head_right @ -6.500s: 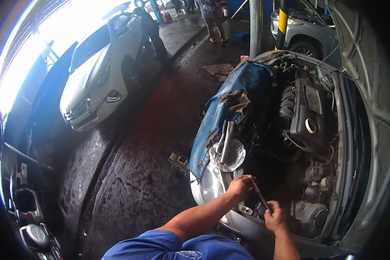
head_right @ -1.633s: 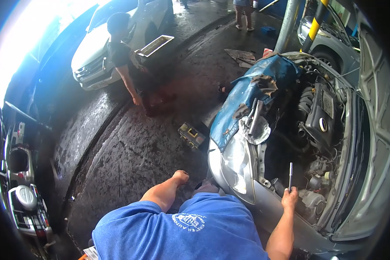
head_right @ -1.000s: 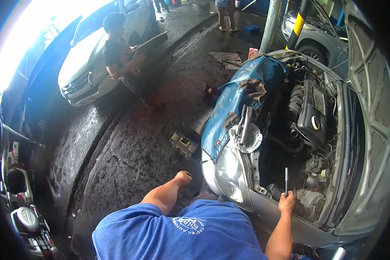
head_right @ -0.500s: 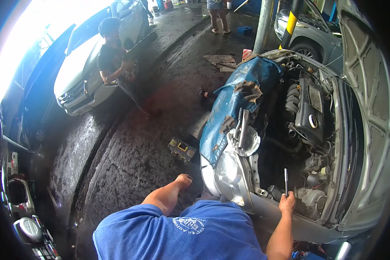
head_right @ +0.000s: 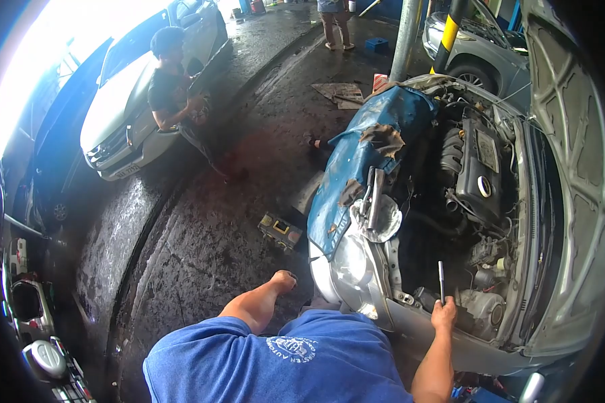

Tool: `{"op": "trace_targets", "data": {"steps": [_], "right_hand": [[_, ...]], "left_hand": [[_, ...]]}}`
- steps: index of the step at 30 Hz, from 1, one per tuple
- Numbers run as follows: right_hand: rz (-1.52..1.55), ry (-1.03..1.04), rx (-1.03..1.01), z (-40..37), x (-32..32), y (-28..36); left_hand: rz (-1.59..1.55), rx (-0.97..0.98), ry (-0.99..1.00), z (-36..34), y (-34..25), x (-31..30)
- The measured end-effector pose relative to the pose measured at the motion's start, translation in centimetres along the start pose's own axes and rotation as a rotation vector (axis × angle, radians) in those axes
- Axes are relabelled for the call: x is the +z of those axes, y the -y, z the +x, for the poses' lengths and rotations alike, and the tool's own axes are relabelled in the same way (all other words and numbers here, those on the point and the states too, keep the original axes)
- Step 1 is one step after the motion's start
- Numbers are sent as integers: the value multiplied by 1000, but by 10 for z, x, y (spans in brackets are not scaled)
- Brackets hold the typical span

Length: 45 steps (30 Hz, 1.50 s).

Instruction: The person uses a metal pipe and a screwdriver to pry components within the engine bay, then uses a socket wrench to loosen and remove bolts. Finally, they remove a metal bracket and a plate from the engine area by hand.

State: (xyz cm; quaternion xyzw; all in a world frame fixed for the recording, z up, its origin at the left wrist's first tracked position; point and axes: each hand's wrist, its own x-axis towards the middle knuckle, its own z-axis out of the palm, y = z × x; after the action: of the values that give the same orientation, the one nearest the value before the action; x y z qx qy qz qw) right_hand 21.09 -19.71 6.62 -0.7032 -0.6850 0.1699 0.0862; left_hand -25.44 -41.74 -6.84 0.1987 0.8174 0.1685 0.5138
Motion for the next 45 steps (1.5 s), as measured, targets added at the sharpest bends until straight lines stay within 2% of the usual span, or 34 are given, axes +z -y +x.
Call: {"op": "trace_targets", "data": {"steps": [11,17,24,29,34,36,39,42,44,45], "right_hand": [[-12,-25,7,-2,0,2],[-20,-1,33,-2,-2,4],[-19,-10,41,-1,1,2],[-32,14,94,-4,-5,14],[-41,-9,50,-2,5,2],[-37,-1,66,-1,3,5],[-51,44,84,-4,1,12],[-74,29,89,-3,4,7],[-41,-99,33,-3,10,6],[-42,-100,31,-2,9,8]], "left_hand": [[-54,1,-2,-1,-9,-1],[42,10,10,0,-17,1],[61,101,8,2,-49,3],[-7,186,96,5,-68,3],[-4,286,152,8,-84,11],[-31,308,269,2,-100,10],[-38,372,305,-3,-117,11],[-106,416,362,2,-128,19],[-116,470,377,4,-135,23],[-129,485,379,7,-137,26]]}}
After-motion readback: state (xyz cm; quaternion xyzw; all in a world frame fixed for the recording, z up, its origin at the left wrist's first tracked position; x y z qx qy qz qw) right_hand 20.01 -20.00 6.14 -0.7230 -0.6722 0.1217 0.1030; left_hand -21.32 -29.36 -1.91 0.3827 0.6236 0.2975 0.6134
